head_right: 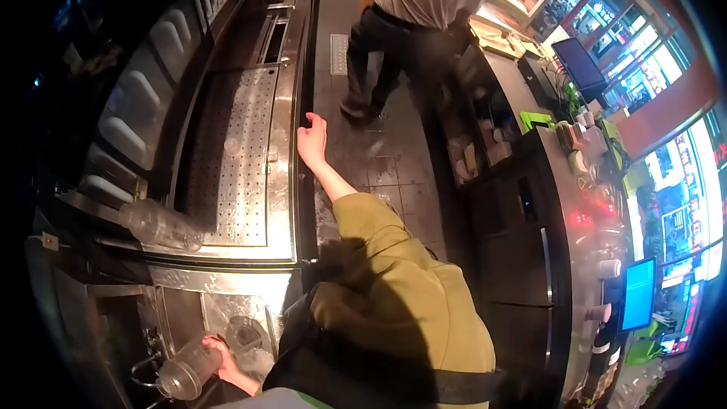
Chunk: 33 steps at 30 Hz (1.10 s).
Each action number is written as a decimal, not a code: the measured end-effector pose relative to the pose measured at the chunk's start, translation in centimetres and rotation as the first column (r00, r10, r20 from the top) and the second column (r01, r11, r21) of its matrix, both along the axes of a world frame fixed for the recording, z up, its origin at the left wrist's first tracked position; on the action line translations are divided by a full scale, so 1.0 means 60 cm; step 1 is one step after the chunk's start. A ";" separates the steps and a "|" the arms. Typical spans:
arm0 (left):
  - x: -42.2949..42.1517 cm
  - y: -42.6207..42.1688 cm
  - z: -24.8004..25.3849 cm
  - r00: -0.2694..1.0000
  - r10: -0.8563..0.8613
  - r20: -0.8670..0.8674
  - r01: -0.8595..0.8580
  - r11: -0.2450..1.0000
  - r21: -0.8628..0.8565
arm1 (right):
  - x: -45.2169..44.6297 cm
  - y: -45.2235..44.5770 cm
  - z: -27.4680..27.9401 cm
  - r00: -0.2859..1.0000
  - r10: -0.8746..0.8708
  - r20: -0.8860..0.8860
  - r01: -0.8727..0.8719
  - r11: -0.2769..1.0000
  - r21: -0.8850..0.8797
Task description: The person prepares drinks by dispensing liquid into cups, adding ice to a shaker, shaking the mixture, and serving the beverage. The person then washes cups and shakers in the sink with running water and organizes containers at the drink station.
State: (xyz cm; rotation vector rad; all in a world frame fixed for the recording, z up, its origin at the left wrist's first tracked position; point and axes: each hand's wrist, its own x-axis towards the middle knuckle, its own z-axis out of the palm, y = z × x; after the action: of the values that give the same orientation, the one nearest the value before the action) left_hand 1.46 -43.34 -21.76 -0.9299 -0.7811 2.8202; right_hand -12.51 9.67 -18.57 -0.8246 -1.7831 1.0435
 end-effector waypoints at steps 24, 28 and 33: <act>-0.038 0.098 0.000 0.948 -0.308 0.075 0.226 0.491 -0.841 | -0.097 -0.469 0.090 0.480 0.877 0.020 -0.876 0.478 0.059; -0.102 0.160 -0.015 0.981 -0.185 -0.057 0.180 0.979 -0.092 | -0.126 -0.455 0.058 0.437 0.899 0.040 -0.894 0.439 -0.091; -0.132 0.244 -0.023 0.917 -0.398 -0.033 0.400 0.911 0.106 | -0.196 -0.337 0.022 0.475 0.845 0.244 -0.868 0.406 0.285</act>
State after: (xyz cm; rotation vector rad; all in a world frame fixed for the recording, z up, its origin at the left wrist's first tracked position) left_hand -6.46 -28.71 -23.13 -0.9327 -0.6493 2.4011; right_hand -24.28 -10.55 -17.24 0.4468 -2.4231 1.2127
